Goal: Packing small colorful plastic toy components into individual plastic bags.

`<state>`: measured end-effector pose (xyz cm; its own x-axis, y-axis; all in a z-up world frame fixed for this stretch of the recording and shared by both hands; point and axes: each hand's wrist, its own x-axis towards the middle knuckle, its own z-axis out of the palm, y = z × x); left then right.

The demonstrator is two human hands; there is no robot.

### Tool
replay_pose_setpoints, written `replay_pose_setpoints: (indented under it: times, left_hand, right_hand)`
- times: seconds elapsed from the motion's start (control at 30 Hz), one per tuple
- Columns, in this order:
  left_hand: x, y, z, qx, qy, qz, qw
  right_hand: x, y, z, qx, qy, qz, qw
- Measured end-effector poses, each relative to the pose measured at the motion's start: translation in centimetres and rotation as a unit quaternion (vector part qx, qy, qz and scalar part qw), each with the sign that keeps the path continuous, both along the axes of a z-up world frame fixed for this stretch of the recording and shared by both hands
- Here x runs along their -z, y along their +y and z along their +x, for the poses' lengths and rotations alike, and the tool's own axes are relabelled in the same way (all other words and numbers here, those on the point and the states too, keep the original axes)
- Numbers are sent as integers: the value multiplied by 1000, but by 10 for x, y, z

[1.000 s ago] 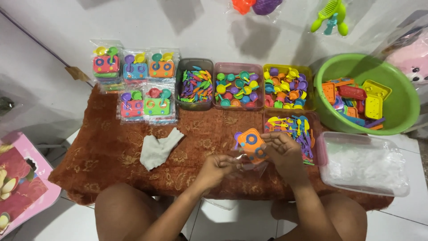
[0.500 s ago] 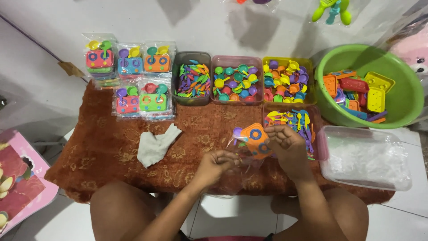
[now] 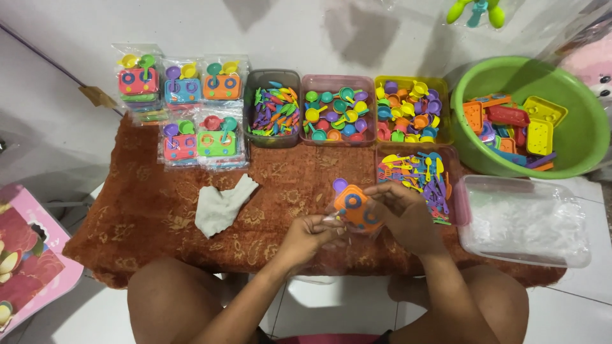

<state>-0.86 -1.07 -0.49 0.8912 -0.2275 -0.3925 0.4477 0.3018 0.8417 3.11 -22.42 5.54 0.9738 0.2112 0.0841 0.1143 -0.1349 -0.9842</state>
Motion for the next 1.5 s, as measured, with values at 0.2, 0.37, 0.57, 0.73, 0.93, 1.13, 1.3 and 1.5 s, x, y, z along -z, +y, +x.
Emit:
replay_pose_setpoints:
  times: [0.2, 0.37, 0.57, 0.73, 0.93, 1.13, 1.3, 1.5]
  left_hand:
    - [3, 2, -2, 5, -11, -7, 1000]
    - [13, 0, -2, 2, -8, -12, 1000]
    - [11, -2, -4, -5, -6, -19, 1000]
    - [1, 0, -3, -6, -7, -32, 999]
    - [-16, 5, -3, 38, -7, -45, 998]
    - [-21, 4, -5, 48, -9, -36, 998]
    - [-20, 5, -6, 35, -18, -6, 999]
    - [-21, 7, -5, 40, -24, -21, 999]
  right_hand:
    - [-8, 5, -3, -32, -16, -22, 999]
    - [0, 5, -3, -23, -10, -18, 1000]
    - [20, -1, 0, -22, -2, -21, 1000]
    - [-1, 4, -5, -57, 33, -22, 998]
    - [1, 6, -3, -84, 34, -40, 995]
    - [-5, 9, -5, -63, -44, -86, 993]
    - [2, 13, -8, -22, -6, -73, 997]
    - [-5, 17, -11, 11, 44, -119, 992]
